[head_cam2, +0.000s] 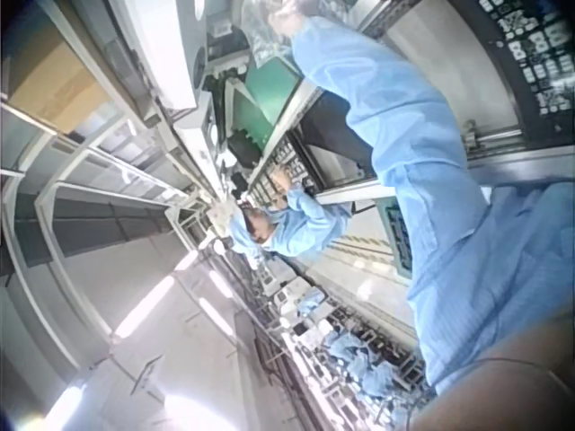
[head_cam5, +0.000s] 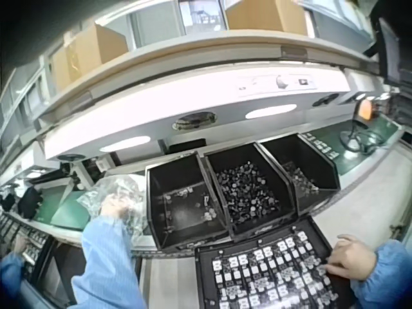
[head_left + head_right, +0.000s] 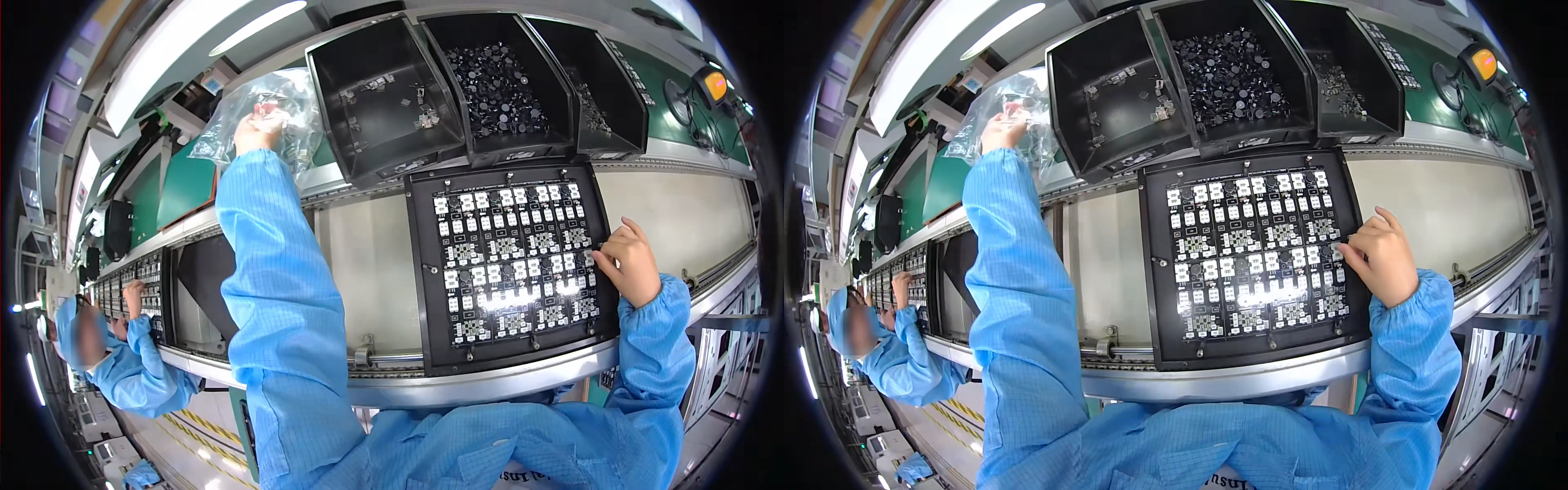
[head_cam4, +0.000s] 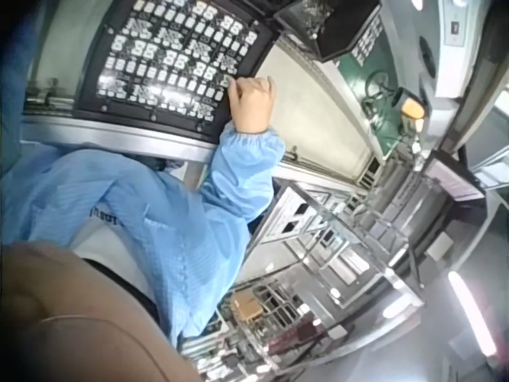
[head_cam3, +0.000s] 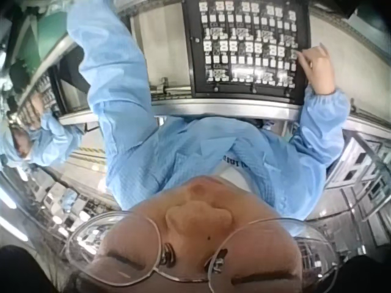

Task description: Manually placing small electronic components into a grid-like tray at an assembly station.

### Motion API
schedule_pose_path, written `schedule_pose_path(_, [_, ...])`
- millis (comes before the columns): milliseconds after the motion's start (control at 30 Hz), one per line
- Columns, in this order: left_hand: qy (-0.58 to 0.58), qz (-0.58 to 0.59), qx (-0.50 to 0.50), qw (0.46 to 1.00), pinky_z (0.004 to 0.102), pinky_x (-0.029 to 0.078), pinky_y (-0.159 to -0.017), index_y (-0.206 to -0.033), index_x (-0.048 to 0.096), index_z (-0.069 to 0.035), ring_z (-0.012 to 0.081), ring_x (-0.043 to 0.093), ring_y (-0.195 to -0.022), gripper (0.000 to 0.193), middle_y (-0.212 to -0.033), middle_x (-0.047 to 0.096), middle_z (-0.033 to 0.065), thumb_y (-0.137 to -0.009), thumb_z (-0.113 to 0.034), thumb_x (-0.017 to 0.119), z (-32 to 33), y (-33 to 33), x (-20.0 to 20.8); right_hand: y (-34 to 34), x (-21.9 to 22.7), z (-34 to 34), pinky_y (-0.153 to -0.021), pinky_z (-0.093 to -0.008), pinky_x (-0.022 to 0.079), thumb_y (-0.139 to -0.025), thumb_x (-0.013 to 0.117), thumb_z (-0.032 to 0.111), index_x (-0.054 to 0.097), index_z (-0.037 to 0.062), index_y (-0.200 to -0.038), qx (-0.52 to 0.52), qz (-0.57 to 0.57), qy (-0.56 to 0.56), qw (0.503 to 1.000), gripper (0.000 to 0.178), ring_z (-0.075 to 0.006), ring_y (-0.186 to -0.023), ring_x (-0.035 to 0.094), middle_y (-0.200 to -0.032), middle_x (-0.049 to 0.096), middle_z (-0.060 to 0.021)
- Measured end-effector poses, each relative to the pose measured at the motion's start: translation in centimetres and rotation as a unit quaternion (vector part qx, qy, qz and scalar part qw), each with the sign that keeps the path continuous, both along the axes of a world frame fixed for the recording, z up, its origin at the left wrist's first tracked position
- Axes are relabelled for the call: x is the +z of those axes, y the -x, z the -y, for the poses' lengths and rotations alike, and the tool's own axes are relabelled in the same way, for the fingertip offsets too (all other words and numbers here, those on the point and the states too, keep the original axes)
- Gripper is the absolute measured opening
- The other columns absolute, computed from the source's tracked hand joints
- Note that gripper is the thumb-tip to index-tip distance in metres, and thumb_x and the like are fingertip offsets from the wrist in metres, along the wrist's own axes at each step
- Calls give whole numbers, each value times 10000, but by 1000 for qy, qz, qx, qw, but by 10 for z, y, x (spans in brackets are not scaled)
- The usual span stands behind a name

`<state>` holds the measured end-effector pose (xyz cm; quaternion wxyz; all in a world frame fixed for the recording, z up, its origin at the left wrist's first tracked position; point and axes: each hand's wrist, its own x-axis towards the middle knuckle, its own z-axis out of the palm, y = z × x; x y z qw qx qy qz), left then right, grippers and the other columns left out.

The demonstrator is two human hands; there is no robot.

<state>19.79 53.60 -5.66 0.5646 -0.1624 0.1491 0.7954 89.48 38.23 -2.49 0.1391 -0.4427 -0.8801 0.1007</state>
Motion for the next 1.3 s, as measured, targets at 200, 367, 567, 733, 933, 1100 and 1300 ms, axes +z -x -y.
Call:
schedule_pose_path(200, [29,-180,-44,982,316,497,-727,-871,526,-6,203,529,-757,66,-809,538,98,-817,19,554,84,-101,14,-20,1,7,-994,-483,367,-765,659,76,621,5,-674,2,-10,69,998,121,-252,-676,572,-650,598,-82])
schedule_pose_path(367, [-53,-106,-174,978,273,497,-687,-1046,476,-19,206,507,-786,325,-926,503,129,-779,158,533,169,-209,22,-10,51,7,-804,-360,482,-830,619,75,623,-17,-744,-12,-64,102,993,126,-218,-701,613,-756,649,-106])
schedule_pose_path(567, [-15,-139,-302,943,227,497,-678,-1047,491,-49,178,561,-890,295,-1018,556,116,-806,107,560,235,-324,32,121,47,31,-818,-281,500,-783,621,-74,552,-12,-1143,150,-334,220,904,372,-172,-946,592,-1140,544,-117])
schedule_pose_path(733, [-52,-116,-371,920,217,530,-726,-1056,505,-55,181,603,-907,267,-1017,572,116,-836,95,523,243,-349,25,164,20,25,-735,-259,513,-788,580,-103,595,14,-1125,204,-362,256,873,357,-164,-886,579,-1069,548,-97])
schedule_pose_path(933, [-45,-19,-377,925,240,544,-756,-1122,522,-32,192,611,-874,288,-1012,579,129,-856,73,487,250,-353,-5,163,-6,28,-731,-308,504,-735,643,-86,632,25,-1064,261,-321,172,894,348,-237,-870,591,-1007,570,-105])
schedule_pose_path(1100, [-38,-61,-426,902,284,518,-852,-1184,500,7,190,588,-954,323,-1059,564,110,-864,37,473,255,-353,-7,154,-5,29,-704,-324,507,-705,706,-16,632,18,-1005,271,-246,151,918,310,-249,-818,599,-937,574,-95])
schedule_pose_path(1300, [-16,-300,-464,834,262,506,-782,-1185,519,12,145,582,-918,302,-1019,569,74,-901,-79,565,254,-361,14,152,4,34,-680,-332,509,-677,724,21,634,25,-973,220,-210,52,951,309,-250,-769,603,-895,582,-94])
